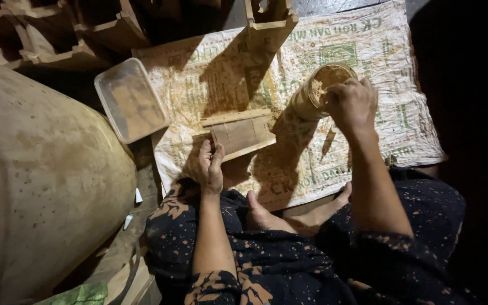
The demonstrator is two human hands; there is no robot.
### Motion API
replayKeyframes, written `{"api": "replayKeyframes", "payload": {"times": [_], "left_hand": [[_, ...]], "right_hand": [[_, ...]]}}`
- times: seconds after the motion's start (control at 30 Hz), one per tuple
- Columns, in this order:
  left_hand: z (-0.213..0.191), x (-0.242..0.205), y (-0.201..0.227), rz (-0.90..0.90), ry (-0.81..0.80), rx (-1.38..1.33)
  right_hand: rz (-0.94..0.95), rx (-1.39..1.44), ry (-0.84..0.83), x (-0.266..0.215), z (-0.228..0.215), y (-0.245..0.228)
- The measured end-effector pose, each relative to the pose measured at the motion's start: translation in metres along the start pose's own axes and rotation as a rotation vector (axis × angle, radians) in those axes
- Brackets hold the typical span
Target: Shaping and smoothing the edges of clay blocks using hands and a small tool
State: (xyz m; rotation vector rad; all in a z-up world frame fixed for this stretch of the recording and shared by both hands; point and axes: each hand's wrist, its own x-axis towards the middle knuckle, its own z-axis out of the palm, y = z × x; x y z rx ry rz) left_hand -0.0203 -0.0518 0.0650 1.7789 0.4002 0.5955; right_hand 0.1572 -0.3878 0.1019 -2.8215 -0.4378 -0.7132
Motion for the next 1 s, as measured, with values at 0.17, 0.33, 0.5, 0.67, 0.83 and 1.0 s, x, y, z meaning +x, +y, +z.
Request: {"api": "replayKeyframes", "payload": {"times": [0.17,0.33,0.5,0.67,0.83,1.0], "left_hand": [[-0.003,-0.001,-0.003,-0.051,-0.055,-0.062],[-0.006,0.003,0.001,-0.088,-0.094,-0.148],[-0.003,-0.003,-0.013,-0.025,-0.065,0.075],[-0.006,-0.004,-0.023,-0.036,0.007,-0.057],[-0.001,-0.006,-0.042,-0.048,0.063,-0.084],[0.007,-0.007,-0.021,-0.056,0.138,-0.148]], "right_hand": [[0.060,-0.147,-0.365,0.018,0.005,0.007],[-0.101,0.045,-0.073,0.004,0.002,-0.005],[-0.273,0.965,-0.192,-0.032,-0.019,-0.104],[-0.182,0.729,-0.336,-0.068,-0.003,-0.130],[0.060,0.777,-0.307,-0.069,0.001,-0.124],[0.409,0.799,-0.564,-0.062,-0.001,-0.130]]}}
